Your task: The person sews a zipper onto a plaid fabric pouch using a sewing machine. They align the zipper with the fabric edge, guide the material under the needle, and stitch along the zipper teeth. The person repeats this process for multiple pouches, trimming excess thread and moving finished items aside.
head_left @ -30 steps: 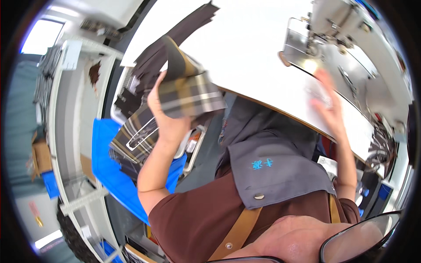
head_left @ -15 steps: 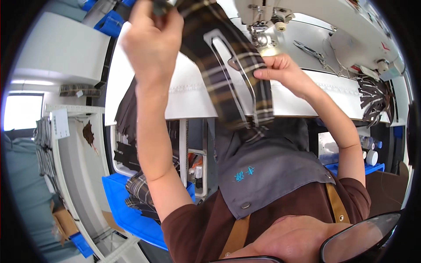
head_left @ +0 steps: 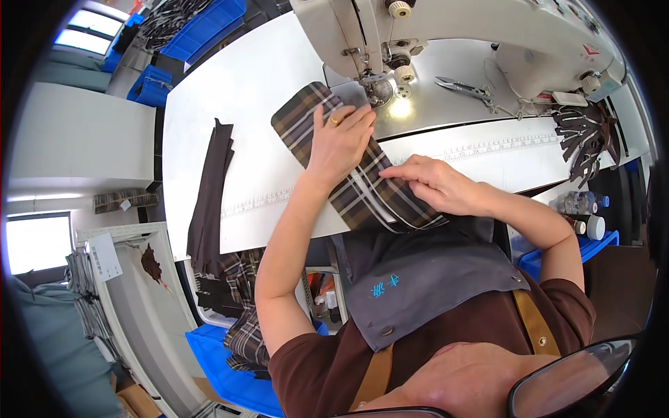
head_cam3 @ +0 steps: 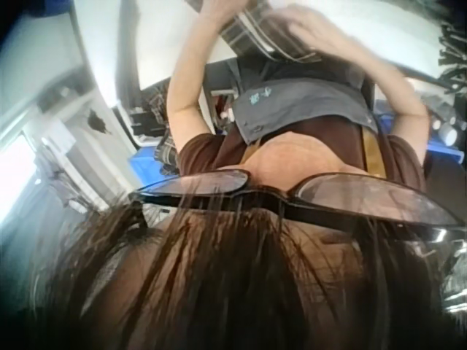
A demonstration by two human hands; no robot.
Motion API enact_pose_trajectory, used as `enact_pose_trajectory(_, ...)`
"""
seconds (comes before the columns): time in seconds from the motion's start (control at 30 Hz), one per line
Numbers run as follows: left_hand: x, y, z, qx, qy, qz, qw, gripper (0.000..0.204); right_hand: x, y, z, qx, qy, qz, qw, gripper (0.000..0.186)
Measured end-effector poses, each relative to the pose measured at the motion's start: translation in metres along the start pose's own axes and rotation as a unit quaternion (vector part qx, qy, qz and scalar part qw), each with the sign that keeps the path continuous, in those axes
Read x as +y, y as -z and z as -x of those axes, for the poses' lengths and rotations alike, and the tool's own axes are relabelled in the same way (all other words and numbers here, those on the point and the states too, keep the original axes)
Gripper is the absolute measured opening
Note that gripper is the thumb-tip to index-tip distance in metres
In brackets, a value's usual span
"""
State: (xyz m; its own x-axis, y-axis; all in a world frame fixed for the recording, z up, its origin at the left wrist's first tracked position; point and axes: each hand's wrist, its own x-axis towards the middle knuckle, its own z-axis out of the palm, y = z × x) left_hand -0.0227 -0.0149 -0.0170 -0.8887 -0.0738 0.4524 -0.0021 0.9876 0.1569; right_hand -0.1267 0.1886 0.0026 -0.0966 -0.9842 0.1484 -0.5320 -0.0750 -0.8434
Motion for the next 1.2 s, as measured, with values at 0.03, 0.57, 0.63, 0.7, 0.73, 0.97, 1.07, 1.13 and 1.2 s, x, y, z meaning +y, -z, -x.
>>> enact_pose_trajectory(0.03,-0.003,-0.007,0.0,-0.024,0.022,0.021,0.999,0.037,0.001,0.004,-0.002,-0.02,-0.003,-0.016,1.0,0.041)
enact_pose_trajectory(0.57,-0.044,0.011,-0.026,-0.001,0.211,-0.009,0.977,0.025,0.076,0.029,-0.085,0.141,0.225,0.431,0.862,0.025)
enact_pose_trajectory(0.63,-0.025,0.001,-0.017,-0.007,0.162,-0.033,0.986,0.02,0.078,0.037,-0.076,0.125,0.195,0.449,0.863,0.025)
enact_pose_trajectory(0.7,-0.01,-0.007,-0.011,-0.006,0.131,-0.01,0.991,0.025,0.079,0.046,-0.061,0.145,0.206,0.452,0.855,0.023)
enact_pose_trajectory(0.73,-0.005,-0.009,-0.011,-0.006,0.121,-0.011,0.993,0.027,0.077,0.05,-0.056,0.155,0.211,0.455,0.851,0.022)
enact_pose_trajectory(0.97,0.003,-0.014,-0.015,0.001,0.095,-0.019,0.995,0.029,0.067,0.06,-0.082,0.146,0.042,0.384,0.911,0.01)
enact_pose_trajectory(1.07,0.003,-0.017,-0.016,0.0,0.072,-0.026,0.997,0.033,0.09,0.059,-0.095,0.143,0.071,0.394,0.905,0.012)
enact_pose_trajectory(1.13,0.004,-0.017,-0.013,0.0,0.058,-0.029,0.998,0.036,0.092,0.066,-0.093,0.137,0.029,0.401,0.905,0.013)
enact_pose_trajectory(1.2,0.009,-0.012,-0.011,-0.003,0.06,-0.02,0.998,0.039,0.098,0.078,-0.082,0.161,0.036,0.385,0.908,0.012)
